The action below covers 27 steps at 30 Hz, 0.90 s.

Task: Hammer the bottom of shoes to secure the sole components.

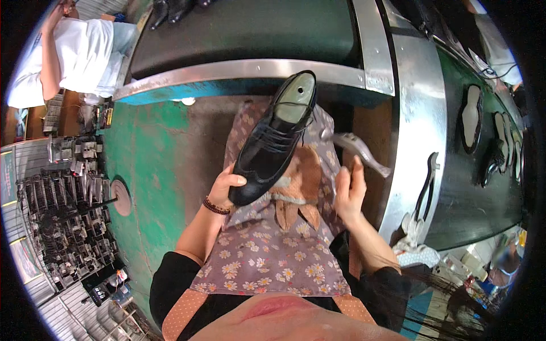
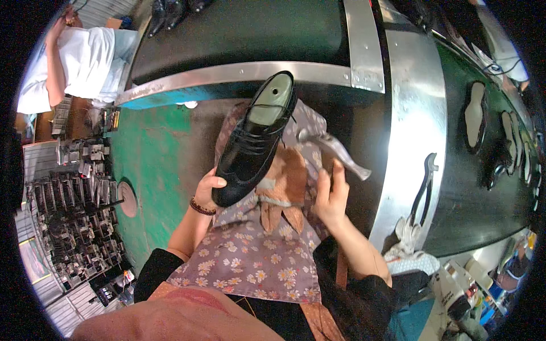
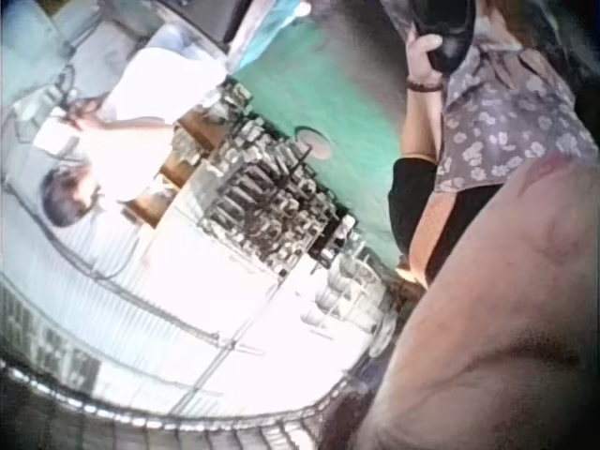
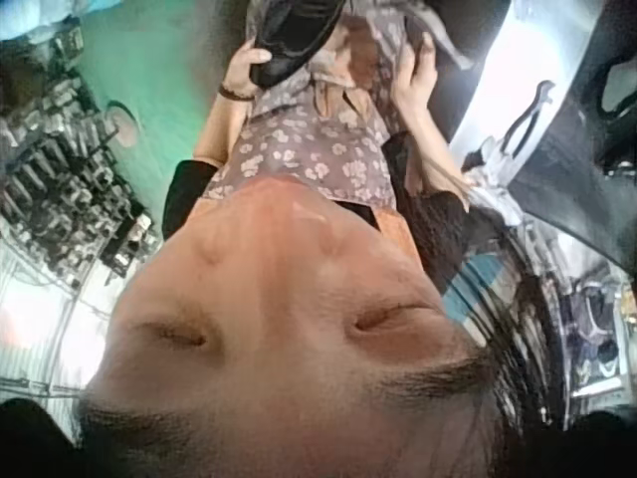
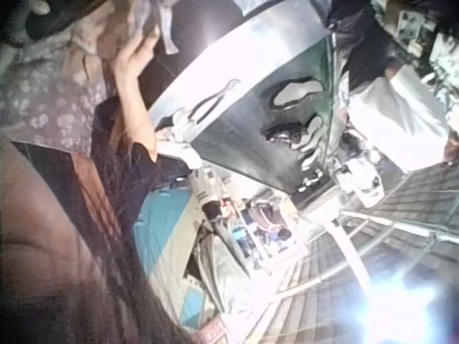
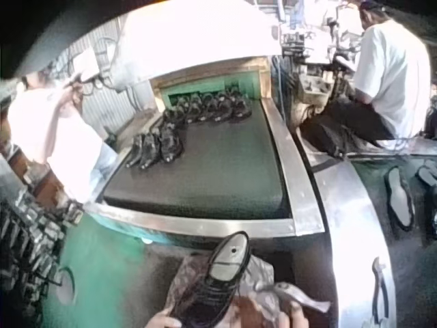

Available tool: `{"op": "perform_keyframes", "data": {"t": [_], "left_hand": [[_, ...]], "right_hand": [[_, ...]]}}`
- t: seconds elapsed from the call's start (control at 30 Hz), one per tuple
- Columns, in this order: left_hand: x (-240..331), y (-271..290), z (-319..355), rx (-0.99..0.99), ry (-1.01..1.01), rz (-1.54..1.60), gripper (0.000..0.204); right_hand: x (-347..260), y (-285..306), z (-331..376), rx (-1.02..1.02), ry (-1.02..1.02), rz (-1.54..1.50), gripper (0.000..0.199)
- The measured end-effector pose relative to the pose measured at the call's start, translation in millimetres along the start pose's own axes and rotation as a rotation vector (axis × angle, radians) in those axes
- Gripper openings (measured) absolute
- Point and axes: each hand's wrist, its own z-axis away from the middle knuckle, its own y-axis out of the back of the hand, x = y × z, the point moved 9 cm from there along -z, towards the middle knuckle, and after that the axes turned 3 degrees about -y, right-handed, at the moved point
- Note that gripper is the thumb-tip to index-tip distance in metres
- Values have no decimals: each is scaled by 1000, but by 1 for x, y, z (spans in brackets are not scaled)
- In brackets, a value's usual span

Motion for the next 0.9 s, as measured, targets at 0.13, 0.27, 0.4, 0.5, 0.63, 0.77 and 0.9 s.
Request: {"op": "perform_keyframes", "data": {"t": [0.13,0.27,0.4,0.5,0.63,0.77,0.9], "left_hand": [[33,-13,-17,-10,-18,-29,74],[83,-35,-65,-93,-80,57,72],[141,-47,-129,65,-82,338,60],[173,-18,-173,183,-87,175,53],[202,-18,-207,239,-37,212,38],[262,-3,-276,288,-279,207,29],[332,57,-326,504,-796,304,23]], "right_hand": [[18,-26,11,-121,78,246,45],[46,-40,3,-232,-108,151,47],[58,-46,6,-255,-285,44,46],[55,-50,6,-282,-327,-11,46],[40,-49,14,-296,-272,47,44],[16,-49,16,-328,-367,38,43],[25,-56,18,-333,-288,26,42]]}}
